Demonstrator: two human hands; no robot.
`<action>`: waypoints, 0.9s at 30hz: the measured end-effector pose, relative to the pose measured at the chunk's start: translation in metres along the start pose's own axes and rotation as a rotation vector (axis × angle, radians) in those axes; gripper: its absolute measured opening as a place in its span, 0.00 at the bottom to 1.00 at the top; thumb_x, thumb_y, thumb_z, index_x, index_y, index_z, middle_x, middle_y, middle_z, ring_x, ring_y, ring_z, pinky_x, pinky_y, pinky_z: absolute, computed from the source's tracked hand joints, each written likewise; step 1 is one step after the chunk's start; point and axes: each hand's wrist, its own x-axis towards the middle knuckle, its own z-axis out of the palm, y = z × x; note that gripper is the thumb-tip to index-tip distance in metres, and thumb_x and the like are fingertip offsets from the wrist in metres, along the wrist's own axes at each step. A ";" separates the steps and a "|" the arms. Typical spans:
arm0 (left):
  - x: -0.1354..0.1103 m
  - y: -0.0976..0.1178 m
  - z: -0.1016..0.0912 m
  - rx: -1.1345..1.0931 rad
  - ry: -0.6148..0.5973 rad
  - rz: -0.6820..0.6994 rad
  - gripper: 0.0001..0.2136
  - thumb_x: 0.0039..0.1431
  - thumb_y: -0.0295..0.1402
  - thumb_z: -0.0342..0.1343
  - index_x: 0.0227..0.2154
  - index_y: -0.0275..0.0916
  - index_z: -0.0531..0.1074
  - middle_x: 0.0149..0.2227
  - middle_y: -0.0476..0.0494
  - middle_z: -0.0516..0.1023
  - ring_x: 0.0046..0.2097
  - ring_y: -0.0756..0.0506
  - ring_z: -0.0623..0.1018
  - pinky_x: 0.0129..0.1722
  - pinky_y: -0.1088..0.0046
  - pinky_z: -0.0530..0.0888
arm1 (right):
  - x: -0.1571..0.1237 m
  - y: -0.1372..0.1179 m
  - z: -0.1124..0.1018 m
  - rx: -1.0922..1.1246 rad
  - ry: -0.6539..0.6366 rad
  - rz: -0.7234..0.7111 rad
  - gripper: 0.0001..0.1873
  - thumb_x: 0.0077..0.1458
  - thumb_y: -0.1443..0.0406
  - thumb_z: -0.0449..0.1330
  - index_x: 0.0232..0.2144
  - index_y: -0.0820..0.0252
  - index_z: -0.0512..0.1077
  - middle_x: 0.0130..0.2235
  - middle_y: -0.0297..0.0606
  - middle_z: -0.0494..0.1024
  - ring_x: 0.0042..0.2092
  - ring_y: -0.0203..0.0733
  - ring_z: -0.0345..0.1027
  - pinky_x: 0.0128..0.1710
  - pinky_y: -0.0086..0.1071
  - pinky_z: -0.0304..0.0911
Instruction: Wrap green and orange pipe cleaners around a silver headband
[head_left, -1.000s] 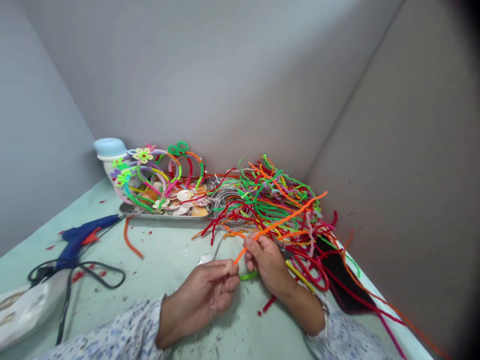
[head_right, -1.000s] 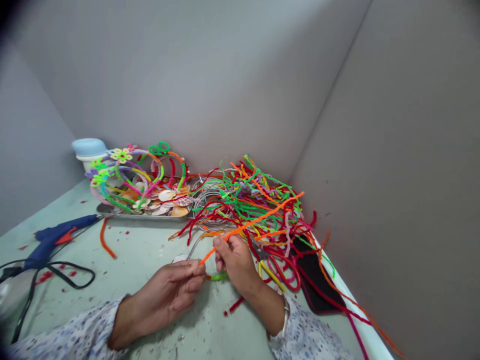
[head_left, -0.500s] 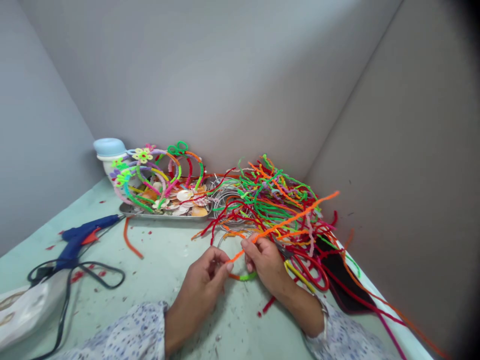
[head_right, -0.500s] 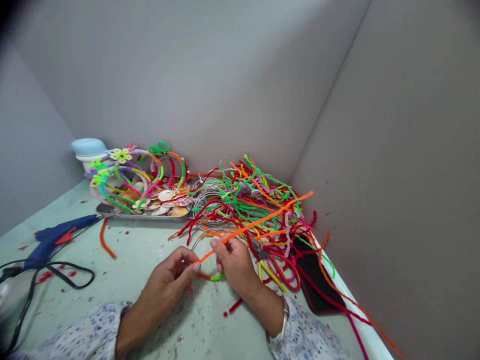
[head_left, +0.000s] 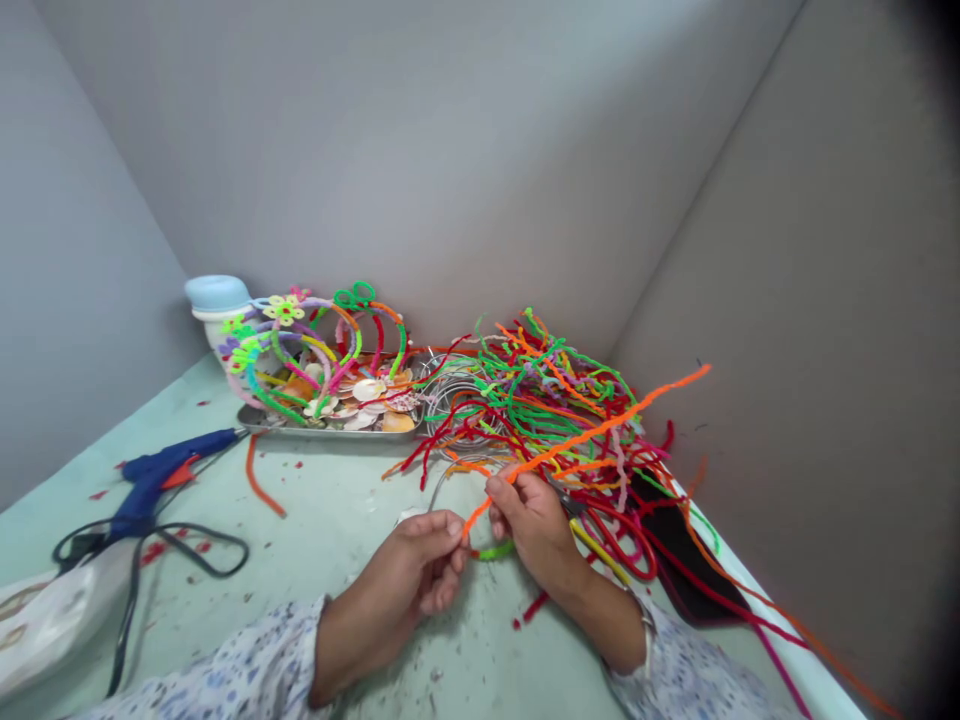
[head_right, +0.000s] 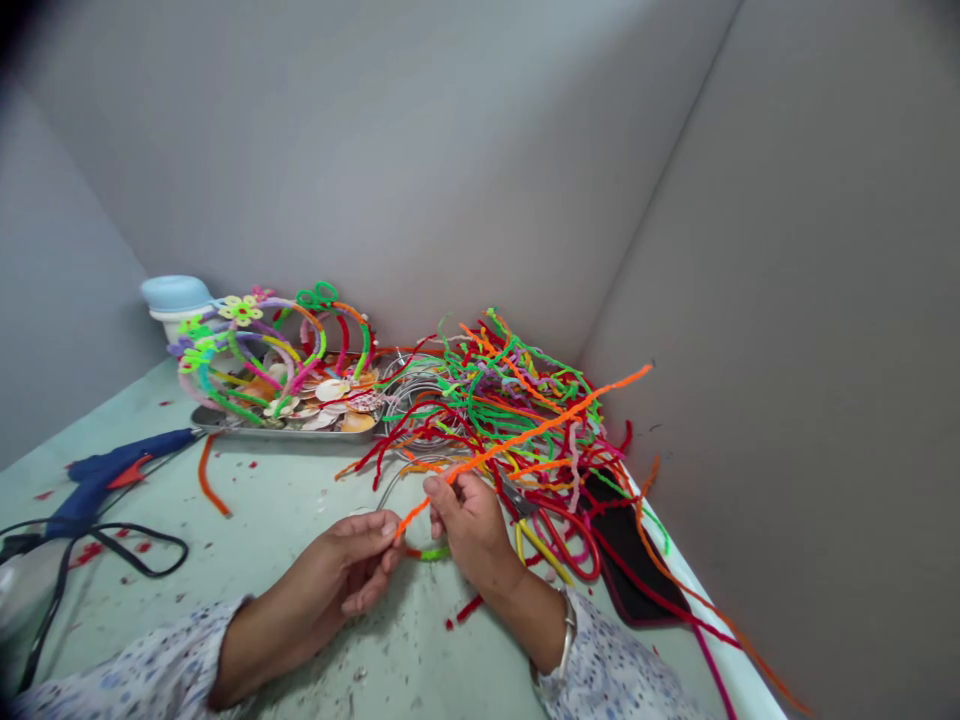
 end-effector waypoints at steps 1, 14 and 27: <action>-0.001 0.002 0.001 -0.057 -0.025 -0.031 0.09 0.54 0.32 0.57 0.24 0.35 0.65 0.21 0.53 0.66 0.14 0.59 0.59 0.13 0.82 0.48 | 0.000 0.000 0.000 0.016 -0.001 0.009 0.21 0.53 0.48 0.60 0.24 0.60 0.65 0.18 0.27 0.66 0.19 0.31 0.59 0.20 0.25 0.55; -0.005 -0.006 0.000 0.392 0.123 0.202 0.11 0.58 0.41 0.56 0.34 0.38 0.67 0.19 0.55 0.65 0.18 0.54 0.63 0.17 0.81 0.56 | 0.003 -0.005 -0.001 0.010 -0.002 0.073 0.23 0.51 0.47 0.60 0.21 0.58 0.62 0.16 0.25 0.65 0.17 0.31 0.57 0.19 0.26 0.53; -0.011 -0.003 -0.003 0.886 0.258 0.585 0.05 0.58 0.32 0.55 0.29 0.39 0.71 0.27 0.48 0.72 0.29 0.49 0.69 0.29 0.76 0.63 | 0.002 -0.002 0.000 -0.025 -0.012 0.041 0.23 0.52 0.48 0.60 0.20 0.58 0.62 0.16 0.26 0.64 0.16 0.31 0.57 0.18 0.26 0.53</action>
